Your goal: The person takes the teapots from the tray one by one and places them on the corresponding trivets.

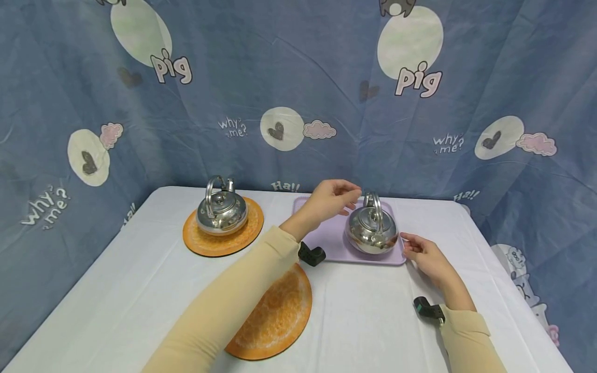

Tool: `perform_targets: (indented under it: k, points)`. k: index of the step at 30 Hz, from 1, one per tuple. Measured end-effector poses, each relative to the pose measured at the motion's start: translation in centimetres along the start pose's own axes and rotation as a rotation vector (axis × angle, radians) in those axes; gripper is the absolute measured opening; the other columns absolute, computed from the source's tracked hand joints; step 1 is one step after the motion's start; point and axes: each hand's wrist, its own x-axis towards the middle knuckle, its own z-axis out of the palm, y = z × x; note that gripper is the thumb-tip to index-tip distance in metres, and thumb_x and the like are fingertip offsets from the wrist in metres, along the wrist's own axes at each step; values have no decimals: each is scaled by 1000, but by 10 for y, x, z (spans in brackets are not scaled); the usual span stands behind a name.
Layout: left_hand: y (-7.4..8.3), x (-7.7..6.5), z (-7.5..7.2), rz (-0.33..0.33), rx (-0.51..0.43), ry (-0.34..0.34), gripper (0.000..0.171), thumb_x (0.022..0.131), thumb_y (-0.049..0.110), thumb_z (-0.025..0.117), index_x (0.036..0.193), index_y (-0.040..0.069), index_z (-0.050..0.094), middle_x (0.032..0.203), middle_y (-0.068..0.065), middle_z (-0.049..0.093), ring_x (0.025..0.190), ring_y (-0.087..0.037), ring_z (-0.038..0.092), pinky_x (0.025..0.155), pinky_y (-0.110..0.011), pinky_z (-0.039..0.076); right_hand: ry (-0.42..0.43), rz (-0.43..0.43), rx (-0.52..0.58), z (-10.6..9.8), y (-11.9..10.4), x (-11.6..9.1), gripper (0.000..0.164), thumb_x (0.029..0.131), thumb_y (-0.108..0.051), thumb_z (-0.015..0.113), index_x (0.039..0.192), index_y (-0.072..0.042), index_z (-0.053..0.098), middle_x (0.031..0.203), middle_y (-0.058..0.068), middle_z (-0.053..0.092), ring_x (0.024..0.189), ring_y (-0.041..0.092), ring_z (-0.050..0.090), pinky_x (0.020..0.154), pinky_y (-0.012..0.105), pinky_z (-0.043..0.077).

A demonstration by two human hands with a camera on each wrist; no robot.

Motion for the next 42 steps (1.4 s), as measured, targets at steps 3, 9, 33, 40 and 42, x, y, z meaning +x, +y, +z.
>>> perform_targets:
  k: [3, 9, 33, 40, 42]
  points:
    - [0, 1, 11, -6, 3, -10, 32, 110, 27, 65, 131, 4, 72, 124, -20, 74, 116, -37, 74, 91, -35, 66, -2, 3, 1, 0, 0, 0, 55, 108, -5, 58, 159, 9, 42, 134, 25, 58, 109, 16, 51, 82, 14, 46]
    - [0, 4, 30, -20, -11, 2, 35, 107, 31, 70, 128, 3, 74, 120, -17, 77, 111, -32, 78, 84, -28, 66, 1, 8, -3, 0, 1, 1, 55, 109, -6, 57, 159, 10, 41, 136, 27, 58, 110, 16, 52, 82, 13, 46]
    - [7, 12, 62, -145, 37, 155, 28, 101, 24, 78, 114, -1, 75, 97, -11, 81, 86, -23, 82, 76, -33, 68, 6, 14, 1, -1, -3, -2, 55, 108, -6, 59, 159, 9, 42, 129, 22, 60, 108, 15, 52, 81, 17, 47]
    - [7, 13, 66, -143, 45, 167, 30, 102, 22, 77, 118, -3, 73, 99, -14, 82, 91, -30, 83, 84, -43, 68, 8, 4, -4, 0, -2, -1, 55, 108, -4, 58, 158, 11, 41, 128, 23, 60, 109, 16, 52, 81, 17, 47]
    - [7, 14, 67, -142, 47, 168, 30, 102, 21, 77, 119, -3, 73, 98, -14, 82, 91, -30, 83, 84, -44, 68, 10, 2, -8, 0, -1, 0, 55, 108, -4, 58, 158, 11, 41, 128, 24, 60, 109, 17, 52, 80, 17, 47]
